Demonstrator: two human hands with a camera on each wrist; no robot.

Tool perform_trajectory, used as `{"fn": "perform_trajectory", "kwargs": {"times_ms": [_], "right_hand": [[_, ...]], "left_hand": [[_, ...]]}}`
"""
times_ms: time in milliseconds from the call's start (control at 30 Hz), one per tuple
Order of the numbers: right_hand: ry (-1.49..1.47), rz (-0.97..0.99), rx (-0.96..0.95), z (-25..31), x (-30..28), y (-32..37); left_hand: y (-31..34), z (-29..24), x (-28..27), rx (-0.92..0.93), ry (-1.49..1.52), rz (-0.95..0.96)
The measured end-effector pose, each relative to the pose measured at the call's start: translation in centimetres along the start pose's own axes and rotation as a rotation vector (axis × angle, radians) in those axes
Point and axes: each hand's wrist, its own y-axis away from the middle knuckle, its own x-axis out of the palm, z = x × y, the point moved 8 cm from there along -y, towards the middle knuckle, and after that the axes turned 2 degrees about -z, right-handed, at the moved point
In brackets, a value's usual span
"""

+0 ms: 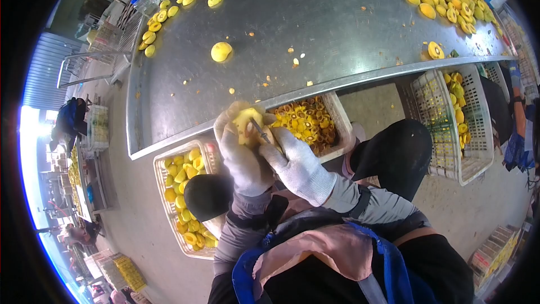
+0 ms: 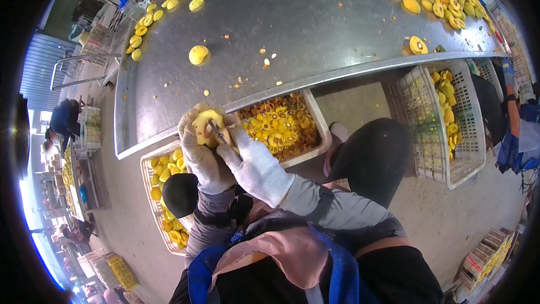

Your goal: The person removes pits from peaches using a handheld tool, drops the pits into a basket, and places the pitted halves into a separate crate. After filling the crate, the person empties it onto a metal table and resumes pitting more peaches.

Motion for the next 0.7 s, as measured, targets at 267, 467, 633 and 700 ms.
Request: {"fn": "perform_trajectory", "kwargs": {"times_ms": [267, 467, 633, 700], "right_hand": [[0.057, 0.011, 0.007, -0.4, 0.0, -0.1], [0.25, 0.063, -0.106, -0.5, 0.1, 0.1], [0.413, 0.039, -0.205, -0.3, 0.0, 0.2], [0.379, 0.044, -0.217, -0.8, 0.3, 0.1]], "left_hand": [[0.0, 0.3, -0.5, 0.084, -0.028, -0.002], [0.0, 0.1, -0.6, 0.078, -0.079, 0.044], [-0.1, 0.3, -0.6, 0.011, -0.079, 0.067], [-0.3, 0.3, -1.0, 0.009, -0.106, 0.062]]}}
